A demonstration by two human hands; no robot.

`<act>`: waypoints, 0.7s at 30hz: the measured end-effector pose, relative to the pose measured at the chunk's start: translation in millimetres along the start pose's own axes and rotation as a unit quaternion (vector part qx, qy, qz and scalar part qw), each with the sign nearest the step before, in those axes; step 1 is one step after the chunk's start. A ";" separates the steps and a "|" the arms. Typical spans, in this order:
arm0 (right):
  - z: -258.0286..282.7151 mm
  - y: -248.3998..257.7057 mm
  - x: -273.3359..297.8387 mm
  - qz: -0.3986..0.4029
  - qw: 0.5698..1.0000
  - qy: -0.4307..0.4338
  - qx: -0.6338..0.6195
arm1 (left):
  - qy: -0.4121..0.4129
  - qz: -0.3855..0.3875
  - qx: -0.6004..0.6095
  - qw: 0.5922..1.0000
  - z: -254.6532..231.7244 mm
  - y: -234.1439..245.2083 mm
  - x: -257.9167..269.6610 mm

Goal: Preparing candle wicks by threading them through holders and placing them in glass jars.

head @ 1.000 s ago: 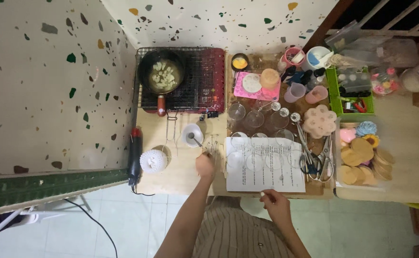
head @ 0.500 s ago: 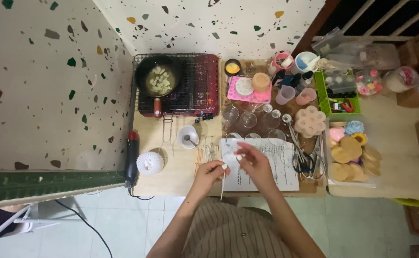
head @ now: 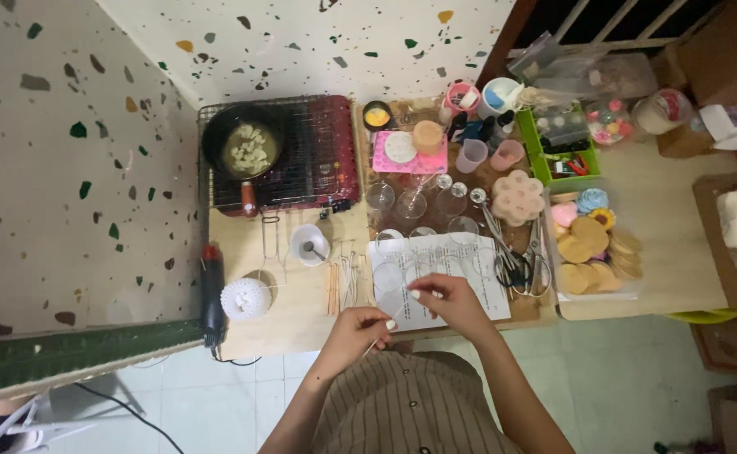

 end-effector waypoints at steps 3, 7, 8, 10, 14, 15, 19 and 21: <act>-14.8 6.8 10.6 0.035 0.998 -0.025 -0.040 | -0.017 0.010 -0.048 0.999 0.2 -1.8 1.9; -24.5 14.4 15.6 0.057 0.993 -0.067 -0.081 | -0.013 0.023 -0.136 0.990 -30.4 -18.0 9.3; -22.6 16.0 13.2 0.055 0.993 -0.067 -0.081 | -0.013 0.024 -0.137 0.990 -30.4 -18.5 5.8; -19.3 16.8 10.8 0.046 0.993 -0.079 -0.081 | -0.027 0.022 -0.153 0.988 -29.1 -18.4 1.5; -21.4 26.0 -0.7 0.003 0.997 -0.025 -0.077 | 0.006 -0.004 -0.131 0.991 -46.5 -18.9 -6.8; 1.3 30.3 1.4 -0.043 0.998 0.025 0.044 | 0.011 -0.022 -0.148 0.989 -49.1 -19.0 -8.9; 16.9 31.8 3.9 -0.058 0.945 0.231 0.223 | -0.048 -0.055 -0.256 0.964 -78.7 -35.2 -24.3; 16.3 39.0 -5.8 -0.037 0.948 0.188 0.254 | -0.050 -0.054 -0.278 0.958 -95.7 -44.1 -36.8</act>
Point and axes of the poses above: each hand's wrist, its own x-axis away from the middle knuckle, its own y-axis out of the back of the hand, z = x × y, the point moved 1 cm from there along -x, towards the middle knuckle, and after that the axes turned 9 degrees about x, right-handed, at the moved point
